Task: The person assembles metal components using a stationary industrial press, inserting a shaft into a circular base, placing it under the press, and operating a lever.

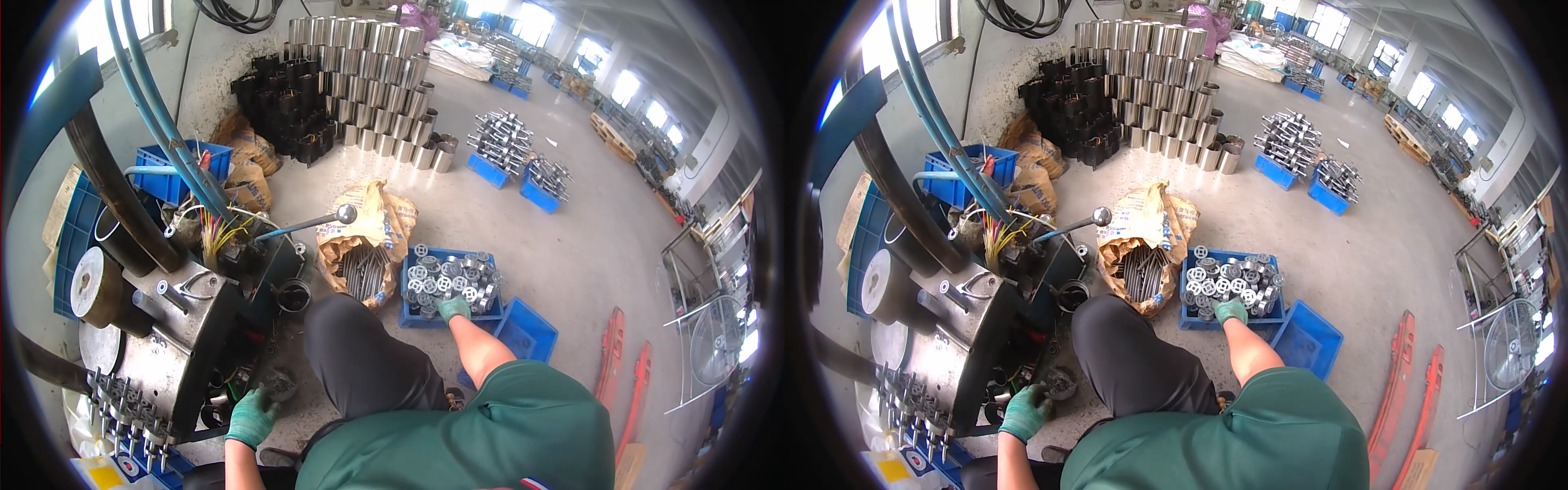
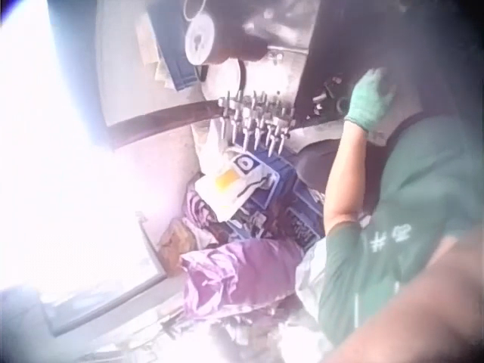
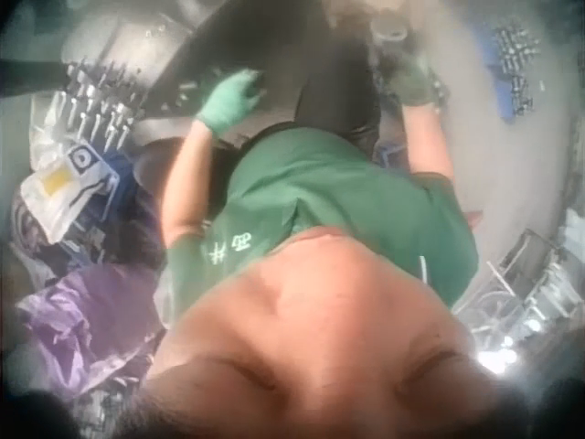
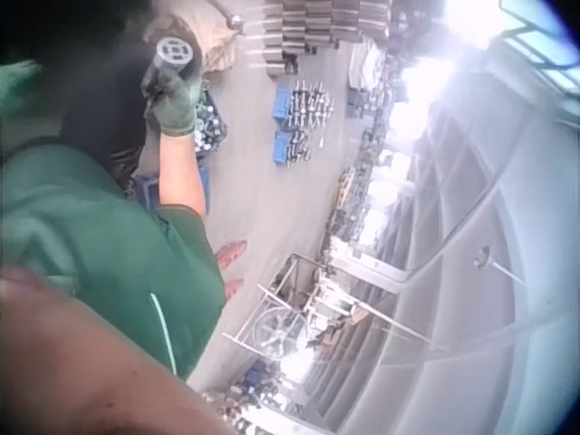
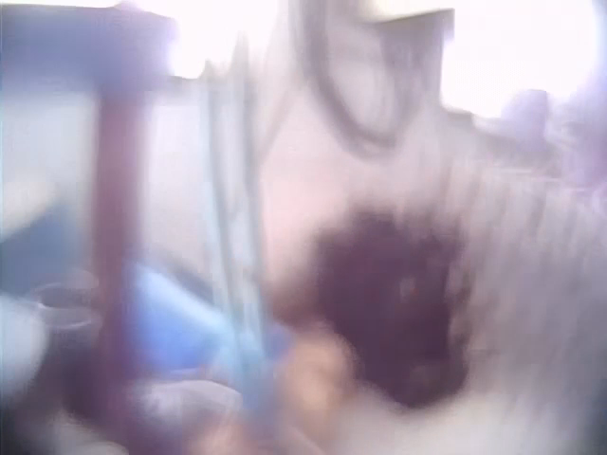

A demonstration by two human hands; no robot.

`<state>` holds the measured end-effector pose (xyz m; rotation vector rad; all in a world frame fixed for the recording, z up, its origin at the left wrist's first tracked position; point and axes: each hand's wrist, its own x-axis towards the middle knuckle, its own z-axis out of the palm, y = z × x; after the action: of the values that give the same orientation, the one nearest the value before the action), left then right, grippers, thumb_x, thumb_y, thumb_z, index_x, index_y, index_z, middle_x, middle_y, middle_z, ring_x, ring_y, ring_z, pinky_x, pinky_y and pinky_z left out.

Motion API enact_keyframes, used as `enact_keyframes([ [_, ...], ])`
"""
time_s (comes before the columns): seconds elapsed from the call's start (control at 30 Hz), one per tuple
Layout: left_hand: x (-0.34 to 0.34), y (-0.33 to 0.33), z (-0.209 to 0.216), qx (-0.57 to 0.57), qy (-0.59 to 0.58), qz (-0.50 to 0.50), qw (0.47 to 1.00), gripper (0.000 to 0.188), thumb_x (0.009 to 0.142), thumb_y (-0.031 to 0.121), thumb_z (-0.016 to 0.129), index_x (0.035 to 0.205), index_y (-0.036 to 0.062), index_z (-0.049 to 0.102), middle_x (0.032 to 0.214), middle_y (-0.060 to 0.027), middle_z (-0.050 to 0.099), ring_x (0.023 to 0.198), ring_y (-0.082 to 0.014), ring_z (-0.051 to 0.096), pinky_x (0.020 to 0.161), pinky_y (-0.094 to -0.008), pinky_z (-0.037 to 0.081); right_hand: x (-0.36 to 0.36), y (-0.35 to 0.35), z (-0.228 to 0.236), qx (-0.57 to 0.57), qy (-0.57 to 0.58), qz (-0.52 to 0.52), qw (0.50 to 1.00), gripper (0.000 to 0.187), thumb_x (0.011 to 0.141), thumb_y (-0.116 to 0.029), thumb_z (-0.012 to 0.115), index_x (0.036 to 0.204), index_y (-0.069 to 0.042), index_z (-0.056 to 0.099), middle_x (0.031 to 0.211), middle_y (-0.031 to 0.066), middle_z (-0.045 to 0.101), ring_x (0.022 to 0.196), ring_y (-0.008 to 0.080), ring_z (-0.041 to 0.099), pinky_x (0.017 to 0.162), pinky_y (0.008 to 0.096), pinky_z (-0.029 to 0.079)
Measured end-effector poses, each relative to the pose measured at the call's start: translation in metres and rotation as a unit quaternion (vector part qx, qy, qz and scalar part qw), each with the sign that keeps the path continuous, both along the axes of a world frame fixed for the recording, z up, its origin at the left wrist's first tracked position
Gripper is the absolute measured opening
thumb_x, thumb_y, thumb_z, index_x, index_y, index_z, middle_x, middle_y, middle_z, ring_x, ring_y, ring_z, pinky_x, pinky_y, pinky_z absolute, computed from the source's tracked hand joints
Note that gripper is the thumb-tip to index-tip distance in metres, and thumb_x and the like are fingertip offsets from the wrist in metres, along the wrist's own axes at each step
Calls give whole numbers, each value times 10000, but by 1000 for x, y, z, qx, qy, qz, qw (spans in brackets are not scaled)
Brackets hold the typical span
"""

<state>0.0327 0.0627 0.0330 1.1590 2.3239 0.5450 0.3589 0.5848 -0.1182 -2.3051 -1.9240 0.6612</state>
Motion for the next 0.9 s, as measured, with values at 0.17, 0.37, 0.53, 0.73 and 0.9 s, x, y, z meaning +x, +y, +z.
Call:
enact_keyframes([
  [0.17,4,2,4,25,-9,-11,1000,372,905,197,751,1240,54,676,1129,-215,697,1060,-425,679,913,-499,563,7,-22,-21,-42,326,-233,915,480,878,-533,688,970,-66,744,921,181,706,768,329,668,668,460,505],
  [0.37,10,3,25,83,-6,-20,996,338,915,170,735,1231,68,678,1133,-204,693,1056,-428,676,894,-489,566,-21,-64,61,-183,605,-45,774,277,949,-414,608,830,-170,662,688,35,639,530,173,583,473,342,443],
  [0.53,20,1,49,132,41,-38,990,389,915,156,763,1286,77,672,1149,-175,695,1055,-392,689,893,-456,574,-78,-119,242,-324,718,261,558,623,948,-378,743,1465,-87,553,1286,211,715,728,185,692,618,300,582],
  [0.73,27,9,66,211,-81,-27,974,408,968,154,730,1350,51,631,1215,-155,683,1087,-304,698,946,-411,574,-173,-215,304,-307,693,448,475,791,880,-269,816,1568,-96,465,1322,252,668,698,167,657,557,266,504],
  [0.9,29,21,57,395,-305,54,865,499,1051,192,660,1492,0,524,1386,-140,650,1245,-212,625,1085,-385,502,-262,-307,291,-376,669,427,477,602,957,-47,682,1501,-108,433,1359,227,658,865,216,706,736,332,580],
])
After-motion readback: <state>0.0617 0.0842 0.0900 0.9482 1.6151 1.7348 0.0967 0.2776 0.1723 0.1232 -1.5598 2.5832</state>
